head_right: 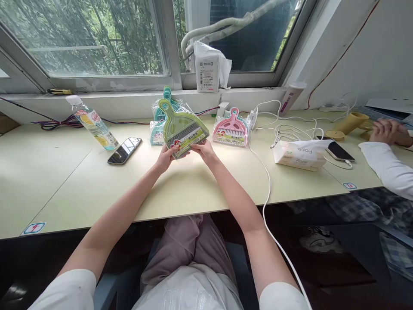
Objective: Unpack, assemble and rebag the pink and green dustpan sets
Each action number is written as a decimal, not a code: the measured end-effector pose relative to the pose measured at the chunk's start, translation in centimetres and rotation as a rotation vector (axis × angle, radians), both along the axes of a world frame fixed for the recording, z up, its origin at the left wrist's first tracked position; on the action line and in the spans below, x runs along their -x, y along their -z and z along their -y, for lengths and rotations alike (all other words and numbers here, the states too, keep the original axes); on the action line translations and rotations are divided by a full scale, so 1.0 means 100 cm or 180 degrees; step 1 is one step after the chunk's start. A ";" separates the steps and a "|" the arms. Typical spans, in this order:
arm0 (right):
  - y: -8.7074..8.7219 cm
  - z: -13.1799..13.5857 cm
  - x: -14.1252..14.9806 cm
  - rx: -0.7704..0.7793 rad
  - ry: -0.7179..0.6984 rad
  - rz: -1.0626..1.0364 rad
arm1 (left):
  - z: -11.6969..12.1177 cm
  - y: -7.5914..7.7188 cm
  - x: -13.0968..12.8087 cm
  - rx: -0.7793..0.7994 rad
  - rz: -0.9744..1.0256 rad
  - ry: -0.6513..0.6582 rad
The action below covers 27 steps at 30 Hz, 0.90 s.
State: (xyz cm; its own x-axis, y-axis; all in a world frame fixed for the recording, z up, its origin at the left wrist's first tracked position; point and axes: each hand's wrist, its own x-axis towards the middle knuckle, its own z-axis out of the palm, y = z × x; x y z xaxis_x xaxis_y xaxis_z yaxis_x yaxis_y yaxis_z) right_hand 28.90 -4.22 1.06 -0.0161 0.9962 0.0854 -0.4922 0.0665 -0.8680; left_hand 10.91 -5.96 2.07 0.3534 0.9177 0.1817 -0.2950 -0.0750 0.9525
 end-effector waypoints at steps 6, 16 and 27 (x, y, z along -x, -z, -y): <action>-0.001 0.001 0.003 0.0103 0.0012 -0.0097 | -0.002 -0.001 0.002 0.0005 0.0014 -0.0033; -0.004 0.005 0.005 -0.0006 -0.0103 0.0009 | -0.002 0.001 0.002 -0.0063 0.0072 -0.0153; -0.009 0.010 0.007 0.0049 -0.0077 0.0062 | -0.003 0.002 0.003 -0.0077 0.0115 -0.0186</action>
State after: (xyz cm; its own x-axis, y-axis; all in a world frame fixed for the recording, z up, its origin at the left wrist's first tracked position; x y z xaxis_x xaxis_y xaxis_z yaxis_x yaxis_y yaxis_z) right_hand 28.21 -5.25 1.99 -0.0417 0.9967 0.0694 -0.4765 0.0412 -0.8782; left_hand 10.62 -5.65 1.86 0.2923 0.9317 0.2157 -0.3235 -0.1159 0.9391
